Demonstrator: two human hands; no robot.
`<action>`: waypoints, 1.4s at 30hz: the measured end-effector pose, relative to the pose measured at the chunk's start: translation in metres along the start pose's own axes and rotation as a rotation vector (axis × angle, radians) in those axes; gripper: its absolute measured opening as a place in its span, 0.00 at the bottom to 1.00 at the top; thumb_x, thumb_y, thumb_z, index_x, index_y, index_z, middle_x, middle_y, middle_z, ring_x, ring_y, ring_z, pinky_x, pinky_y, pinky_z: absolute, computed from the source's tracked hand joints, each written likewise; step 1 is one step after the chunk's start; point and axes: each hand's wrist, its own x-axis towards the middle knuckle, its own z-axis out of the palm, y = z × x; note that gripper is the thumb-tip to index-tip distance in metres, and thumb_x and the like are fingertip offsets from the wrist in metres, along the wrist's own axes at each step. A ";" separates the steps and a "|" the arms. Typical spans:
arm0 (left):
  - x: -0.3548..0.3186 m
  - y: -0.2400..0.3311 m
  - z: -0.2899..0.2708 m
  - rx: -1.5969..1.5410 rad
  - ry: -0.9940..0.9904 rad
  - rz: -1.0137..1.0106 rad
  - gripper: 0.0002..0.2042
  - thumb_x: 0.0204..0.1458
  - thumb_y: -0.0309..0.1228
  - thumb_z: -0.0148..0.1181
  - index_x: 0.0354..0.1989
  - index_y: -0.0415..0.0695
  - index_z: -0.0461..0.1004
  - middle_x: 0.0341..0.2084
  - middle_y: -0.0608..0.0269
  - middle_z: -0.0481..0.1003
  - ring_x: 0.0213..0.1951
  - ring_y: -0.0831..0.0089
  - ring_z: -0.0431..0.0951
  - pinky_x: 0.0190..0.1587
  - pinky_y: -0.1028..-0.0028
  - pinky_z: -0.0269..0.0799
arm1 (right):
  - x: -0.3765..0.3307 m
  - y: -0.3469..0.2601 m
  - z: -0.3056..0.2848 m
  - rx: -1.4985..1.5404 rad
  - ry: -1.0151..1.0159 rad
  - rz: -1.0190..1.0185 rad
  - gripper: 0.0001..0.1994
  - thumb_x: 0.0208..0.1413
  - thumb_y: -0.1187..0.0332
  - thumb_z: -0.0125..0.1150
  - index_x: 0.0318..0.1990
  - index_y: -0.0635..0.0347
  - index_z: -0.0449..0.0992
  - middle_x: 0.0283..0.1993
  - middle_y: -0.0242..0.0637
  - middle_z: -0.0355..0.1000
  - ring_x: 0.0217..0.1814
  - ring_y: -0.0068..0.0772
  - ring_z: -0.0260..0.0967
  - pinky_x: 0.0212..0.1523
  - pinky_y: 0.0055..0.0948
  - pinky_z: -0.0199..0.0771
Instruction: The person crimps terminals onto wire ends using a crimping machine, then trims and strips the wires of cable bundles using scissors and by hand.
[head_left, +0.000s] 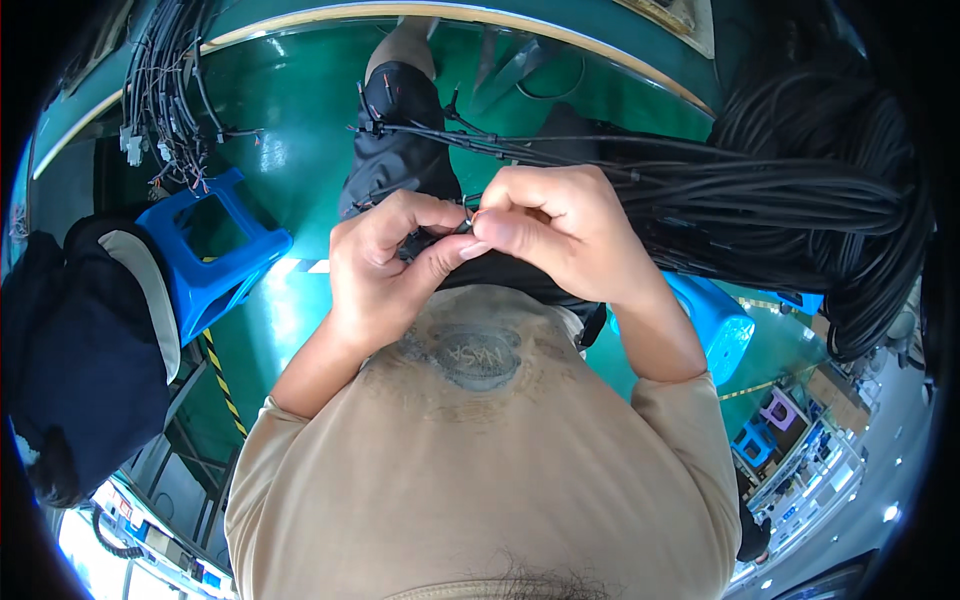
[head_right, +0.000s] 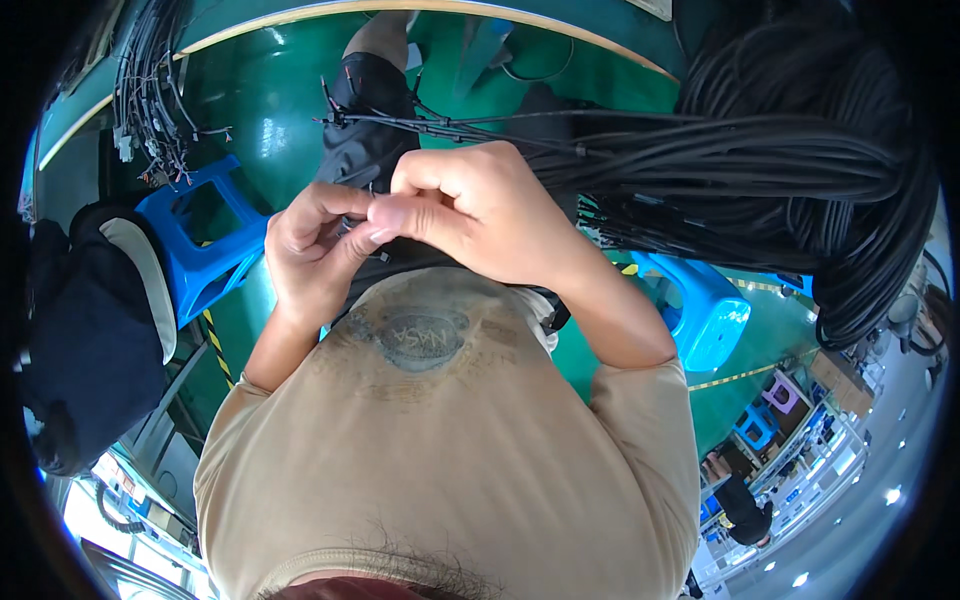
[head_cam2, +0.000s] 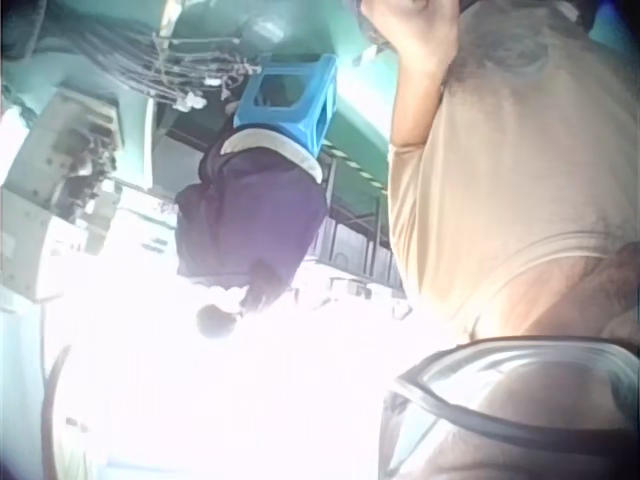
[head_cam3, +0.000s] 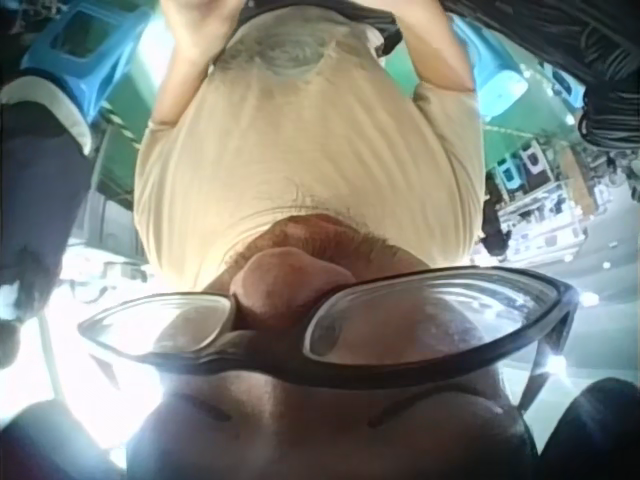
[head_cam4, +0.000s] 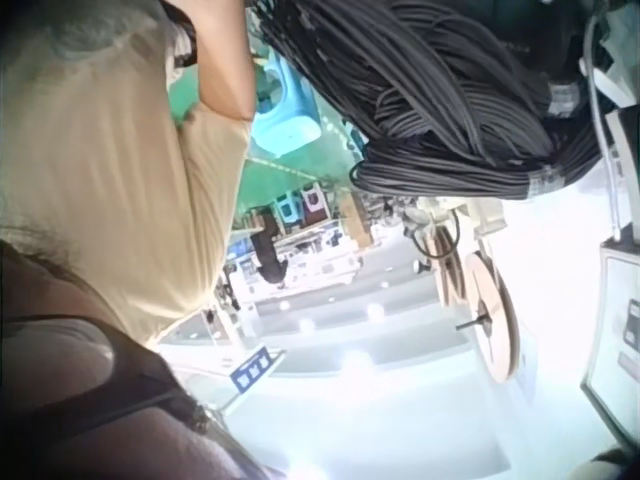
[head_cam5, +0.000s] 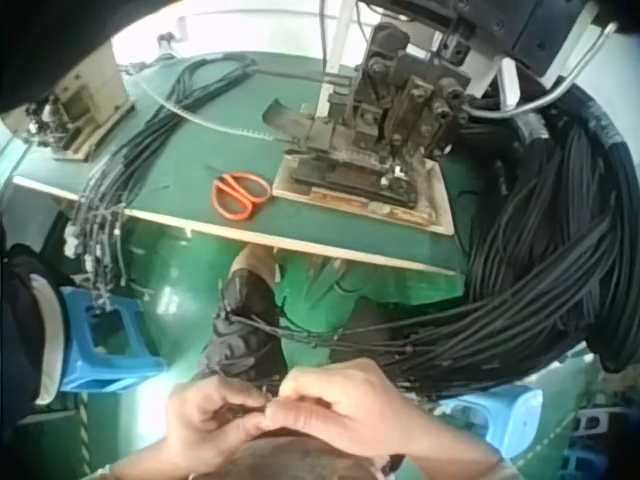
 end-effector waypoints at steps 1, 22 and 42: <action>0.000 -0.001 0.001 -0.001 -0.004 -0.001 0.10 0.46 0.24 0.72 0.33 0.38 0.76 0.26 0.61 0.80 0.29 0.76 0.80 0.32 0.76 0.75 | 0.001 0.003 0.001 -0.028 0.019 -0.005 0.15 0.59 0.61 0.63 0.27 0.63 0.74 0.17 0.34 0.64 0.18 0.22 0.56 0.20 0.26 0.56; 0.016 0.015 -0.005 -0.178 -0.233 -0.329 0.05 0.59 0.23 0.57 0.40 0.35 0.74 0.28 0.62 0.77 0.30 0.83 0.74 0.32 0.81 0.69 | -0.004 0.014 -0.006 0.087 0.043 0.062 0.06 0.60 0.72 0.61 0.34 0.65 0.75 0.26 0.31 0.71 0.24 0.17 0.65 0.26 0.19 0.64; 0.013 0.002 0.001 -0.411 -0.160 -0.371 0.05 0.60 0.25 0.57 0.39 0.36 0.72 0.25 0.68 0.73 0.28 0.84 0.71 0.31 0.82 0.66 | 0.007 0.028 -0.010 0.090 -0.045 -0.019 0.05 0.54 0.76 0.66 0.35 0.64 0.74 0.28 0.28 0.70 0.28 0.15 0.65 0.28 0.18 0.65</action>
